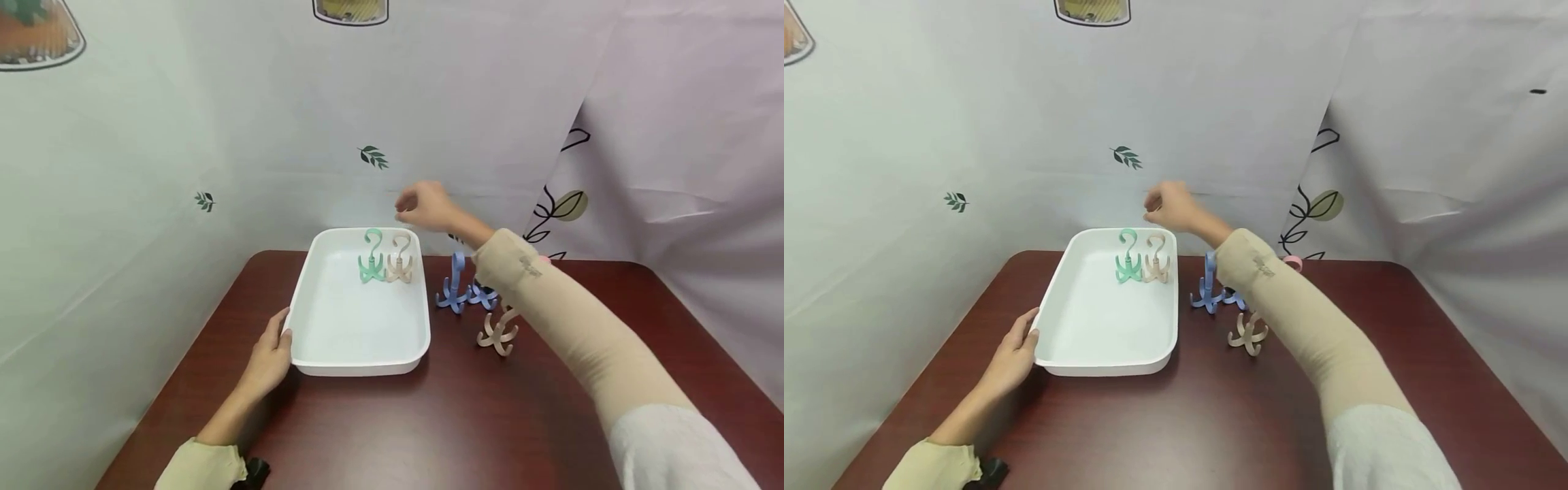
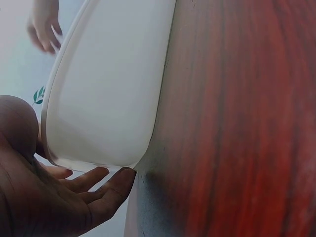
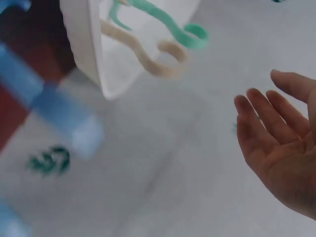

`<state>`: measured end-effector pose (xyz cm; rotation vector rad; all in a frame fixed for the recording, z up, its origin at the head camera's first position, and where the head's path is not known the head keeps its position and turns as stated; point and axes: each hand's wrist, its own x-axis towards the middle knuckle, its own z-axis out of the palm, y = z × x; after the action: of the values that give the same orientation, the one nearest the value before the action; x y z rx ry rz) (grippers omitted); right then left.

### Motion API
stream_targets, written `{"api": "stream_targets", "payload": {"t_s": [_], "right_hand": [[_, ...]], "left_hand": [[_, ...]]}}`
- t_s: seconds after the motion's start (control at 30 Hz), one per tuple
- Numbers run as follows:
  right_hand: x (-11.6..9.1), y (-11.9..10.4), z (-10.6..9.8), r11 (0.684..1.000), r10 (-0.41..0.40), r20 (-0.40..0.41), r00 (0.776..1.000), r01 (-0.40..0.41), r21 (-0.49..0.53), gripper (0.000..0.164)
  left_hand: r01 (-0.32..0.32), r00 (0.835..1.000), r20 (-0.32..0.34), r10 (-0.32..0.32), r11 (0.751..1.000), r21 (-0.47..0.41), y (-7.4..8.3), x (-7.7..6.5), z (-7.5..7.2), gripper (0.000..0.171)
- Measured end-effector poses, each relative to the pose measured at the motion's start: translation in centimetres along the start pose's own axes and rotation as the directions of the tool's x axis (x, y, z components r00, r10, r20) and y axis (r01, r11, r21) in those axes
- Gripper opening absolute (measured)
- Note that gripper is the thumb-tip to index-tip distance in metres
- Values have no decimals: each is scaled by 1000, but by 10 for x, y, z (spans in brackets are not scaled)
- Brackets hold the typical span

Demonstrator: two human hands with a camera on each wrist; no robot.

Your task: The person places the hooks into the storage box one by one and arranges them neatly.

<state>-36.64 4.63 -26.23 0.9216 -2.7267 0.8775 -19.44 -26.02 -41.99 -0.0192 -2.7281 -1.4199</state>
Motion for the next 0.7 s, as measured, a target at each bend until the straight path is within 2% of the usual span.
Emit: {"api": "stream_targets", "payload": {"t_s": [0.1,0.33,0.53,0.7], "right_hand": [[-23,0,-20,1000,0,19,1000,0,12,24],[-92,20,-53,1000,12,159,987,-12,0,30],[-151,44,-59,997,78,248,966,-75,-23,34],[-174,56,-58,991,131,288,949,-127,-32,33]], "left_hand": [[1,1000,0,-1,1000,16,-2,3,-3,52],[16,1000,18,-16,1000,-2,-5,11,-4,53],[8,1000,18,-8,1000,0,-5,13,-2,52],[11,1000,23,-11,1000,1,-4,13,-3,53]]}}
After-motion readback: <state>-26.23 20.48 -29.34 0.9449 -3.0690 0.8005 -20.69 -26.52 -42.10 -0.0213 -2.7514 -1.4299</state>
